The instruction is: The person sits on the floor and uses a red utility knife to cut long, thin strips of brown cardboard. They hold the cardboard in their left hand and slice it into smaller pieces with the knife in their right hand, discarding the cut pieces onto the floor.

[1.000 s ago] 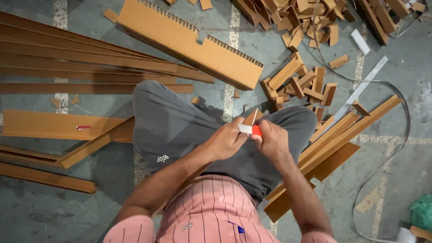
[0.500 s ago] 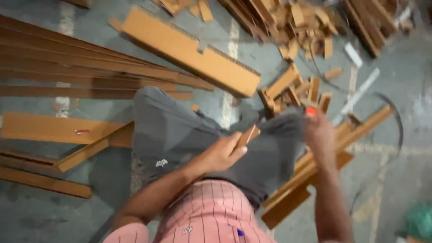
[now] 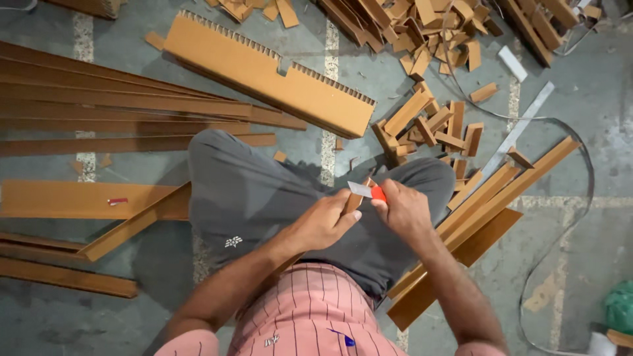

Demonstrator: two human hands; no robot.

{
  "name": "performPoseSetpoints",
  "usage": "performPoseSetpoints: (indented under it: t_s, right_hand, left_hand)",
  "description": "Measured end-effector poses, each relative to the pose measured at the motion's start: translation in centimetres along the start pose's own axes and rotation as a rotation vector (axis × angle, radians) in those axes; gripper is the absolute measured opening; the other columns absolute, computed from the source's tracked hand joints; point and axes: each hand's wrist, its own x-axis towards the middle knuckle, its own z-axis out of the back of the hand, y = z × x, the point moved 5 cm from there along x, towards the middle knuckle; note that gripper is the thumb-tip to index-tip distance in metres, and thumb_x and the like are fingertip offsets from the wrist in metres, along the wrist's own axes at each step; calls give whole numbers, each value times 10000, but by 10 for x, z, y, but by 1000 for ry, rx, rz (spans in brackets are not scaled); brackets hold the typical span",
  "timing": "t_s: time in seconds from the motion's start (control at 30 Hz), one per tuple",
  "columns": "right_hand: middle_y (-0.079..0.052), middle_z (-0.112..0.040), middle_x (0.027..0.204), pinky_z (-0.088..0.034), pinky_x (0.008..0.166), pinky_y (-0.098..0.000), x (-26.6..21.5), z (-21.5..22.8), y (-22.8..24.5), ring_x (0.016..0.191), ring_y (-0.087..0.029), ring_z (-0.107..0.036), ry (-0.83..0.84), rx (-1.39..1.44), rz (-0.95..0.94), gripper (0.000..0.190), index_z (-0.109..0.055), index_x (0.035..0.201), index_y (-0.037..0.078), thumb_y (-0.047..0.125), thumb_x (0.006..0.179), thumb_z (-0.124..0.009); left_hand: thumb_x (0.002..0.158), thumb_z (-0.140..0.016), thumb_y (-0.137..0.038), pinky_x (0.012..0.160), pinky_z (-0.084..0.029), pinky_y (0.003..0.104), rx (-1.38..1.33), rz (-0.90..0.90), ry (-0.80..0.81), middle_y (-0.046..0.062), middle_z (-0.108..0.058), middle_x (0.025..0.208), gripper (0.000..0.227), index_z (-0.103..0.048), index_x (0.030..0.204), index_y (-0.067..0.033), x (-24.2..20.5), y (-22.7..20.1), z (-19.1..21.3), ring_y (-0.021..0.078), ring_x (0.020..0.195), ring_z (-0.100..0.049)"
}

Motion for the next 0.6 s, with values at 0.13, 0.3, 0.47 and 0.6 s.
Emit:
performPoseSetpoints:
  t_s: [0.13,0.3,0.47,0.6]
  right_hand:
    - [-162,-655,830,-512,626,-498,2,-17,-51,744,-405,-661,-111,-113,90,431,-576,962,81,509,982,-529]
    - [-230,-671,822,-509,657,-566,29,51,-158,771,-453,-669,-76,-213,-448,317,-659,1237,113,341,1109,-480]
    - [-222,-676,804,-508,645,-554,-4,30,-39,776,-472,-656,-84,20,-269,336,-632,1049,94,420,985,-579]
    - [-188,-682,797,-502,627,-543,1,26,23,766,-441,-672,73,126,-49,380,-577,953,75,454,970,-580]
  left_hand:
    - [1002,-582,-290,714,-525,459,-50,143,4,224,-674,865,308,-562,1121,-6,0,0,-1,376,813,-704]
    - [992,-595,-247,753,-513,439,-122,-35,36,206,-655,909,316,-547,1176,6,-30,-14,6,327,845,-675]
    - [996,-582,-258,705,-507,410,-161,180,55,193,-644,838,288,-581,1142,-10,-9,12,-5,308,762,-645]
    - [994,-600,-235,761,-521,390,-86,1,-28,163,-652,907,284,-576,1149,2,-3,0,7,275,829,-651]
